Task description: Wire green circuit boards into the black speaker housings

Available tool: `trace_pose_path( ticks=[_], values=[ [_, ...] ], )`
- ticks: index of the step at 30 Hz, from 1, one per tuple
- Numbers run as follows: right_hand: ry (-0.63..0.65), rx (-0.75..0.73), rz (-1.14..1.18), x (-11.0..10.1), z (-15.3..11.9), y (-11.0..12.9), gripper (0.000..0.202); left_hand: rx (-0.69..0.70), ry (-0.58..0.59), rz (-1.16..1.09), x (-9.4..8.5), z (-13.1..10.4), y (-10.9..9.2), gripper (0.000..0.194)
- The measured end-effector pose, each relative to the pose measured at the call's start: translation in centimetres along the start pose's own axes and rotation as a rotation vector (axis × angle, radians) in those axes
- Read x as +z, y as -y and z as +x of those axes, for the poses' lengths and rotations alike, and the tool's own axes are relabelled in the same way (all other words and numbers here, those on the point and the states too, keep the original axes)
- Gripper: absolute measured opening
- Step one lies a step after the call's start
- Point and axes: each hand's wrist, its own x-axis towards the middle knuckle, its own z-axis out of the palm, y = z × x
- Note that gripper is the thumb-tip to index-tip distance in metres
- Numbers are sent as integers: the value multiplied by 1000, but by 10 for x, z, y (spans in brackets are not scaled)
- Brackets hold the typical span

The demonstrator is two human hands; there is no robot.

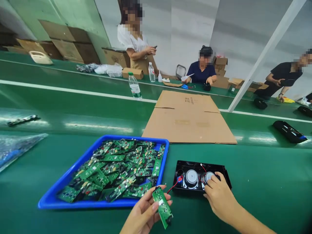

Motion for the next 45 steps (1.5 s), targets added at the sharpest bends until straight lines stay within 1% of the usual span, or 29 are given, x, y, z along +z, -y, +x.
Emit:
trace_pose_path(
  ticks=[3, 5, 7, 8, 10, 12, 14, 16, 19, 22, 27, 29, 31, 34, 36, 38, 40, 43, 45],
  values=[
    [-38, 33, 5, 1, -13, 11, 14, -4, -91, -46, -9, -7, 1, 61],
    [-60, 54, -9, -4, -11, 15, 15, -7, -155, -77, -15, -8, 2, 68],
    [-128, 55, 11, -12, -1, 23, 12, -18, -209, -95, -19, -8, 3, 73],
    [-170, 17, 44, -16, 6, 29, 13, -17, -228, -103, -21, -8, 4, 75],
    [-245, -144, 126, -19, 21, 44, 20, 3, -248, -116, -24, -9, 6, 74],
    [-280, -359, 169, -14, 34, 60, 23, 30, -241, -124, -26, -9, 8, 70],
    [-294, -494, 168, -6, 44, 72, 20, 55, -234, -126, -28, -9, 10, 66],
    [-306, -569, 174, 2, 51, 78, 21, 74, -242, -127, -31, -9, 11, 64],
    [-314, -617, 258, 5, 56, 78, 28, 85, -251, -122, -35, -10, 10, 62],
    [-310, -573, 415, 0, 58, 75, 27, 105, -201, -87, -35, -12, 10, 55],
    [-265, -347, 644, -4, 59, 77, 21, 190, -20, -33, -26, -8, 18, 47],
    [-251, -293, 684, -5, 60, 79, 20, 223, 13, 2, -21, -5, 24, 44],
    [-240, -271, 697, -6, 60, 80, 21, 244, -23, 87, -16, -4, 29, 39],
    [-257, -225, 710, -7, 60, 81, 23, 287, -104, 215, -11, -4, 31, 32],
    [-282, -202, 724, -7, 60, 81, 21, 289, -87, 207, -10, -5, 31, 32],
    [-299, -203, 731, -7, 60, 81, 19, 255, -60, 140, -10, -6, 31, 34],
    [-316, -222, 732, -7, 60, 80, 17, 225, -57, 99, -11, -6, 30, 38],
    [-337, -253, 713, -9, 60, 77, 15, 225, -75, 213, -13, -5, 26, 37],
    [-341, -246, 706, -12, 59, 74, 14, 236, -66, 289, -14, -5, 23, 35]
  ],
)
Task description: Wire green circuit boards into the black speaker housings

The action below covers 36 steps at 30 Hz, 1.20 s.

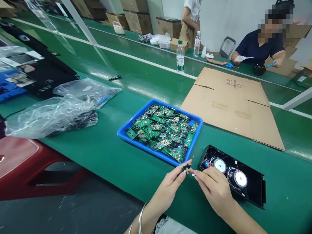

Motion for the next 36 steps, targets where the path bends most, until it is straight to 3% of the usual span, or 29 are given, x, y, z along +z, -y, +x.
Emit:
trace_pose_path(
  ticks=[4, 10, 16, 23, 26, 32, 36],
  values=[
    [-2, 80, 33, 0, -3, 3, 12, 26, -7, 16, 1, 1, -5, 29],
    [88, 103, -7, 17, -10, 15, 22, 61, -163, 68, 10, 5, -3, 26],
    [41, 93, -63, 22, -12, 18, 22, 115, -380, -408, 14, 12, 1, 28],
    [-50, 92, -80, 28, -3, 16, 19, 37, -343, -481, 24, 11, 4, 37],
    [-120, 102, -85, 25, 2, 14, 15, 35, -309, -473, 25, 7, 4, 32],
    [-154, 84, -92, 27, 3, 14, 19, 44, -419, -463, 28, 1, 5, 25],
    [-156, 87, -133, 31, 2, 16, 23, 32, -399, -465, 35, -2, 9, 32]
  ],
)
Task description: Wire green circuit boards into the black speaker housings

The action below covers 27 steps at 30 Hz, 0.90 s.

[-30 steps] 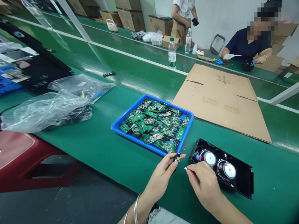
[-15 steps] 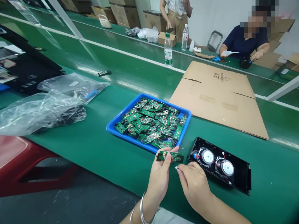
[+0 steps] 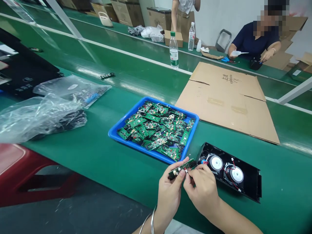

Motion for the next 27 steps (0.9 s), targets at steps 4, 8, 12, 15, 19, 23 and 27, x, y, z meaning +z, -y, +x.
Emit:
trace_pose_path(
  ticks=[4, 8, 12, 15, 19, 23, 27],
  values=[
    [-14, 1, -24, -1, 2, 0, 23, -18, 44, -73, -2, -2, 7, 36],
    [-11, 17, -7, -3, 4, 0, 20, 5, 86, -139, -4, -2, 11, 32],
    [-24, 29, 26, -3, 4, 0, 20, -27, 109, -163, -4, -2, 12, 36],
    [-31, 26, 22, -3, 2, 0, 20, -86, 98, -160, -3, -2, 12, 42],
    [-13, -2, 11, -2, 0, -2, 17, -66, 95, -164, -2, -1, 11, 45],
    [-12, -30, 35, -1, -1, -2, 15, -47, 82, -158, -2, -1, 9, 40],
    [-17, -72, 27, -2, 0, -1, 15, -1, 95, -134, -3, -3, 11, 32]
  ],
)
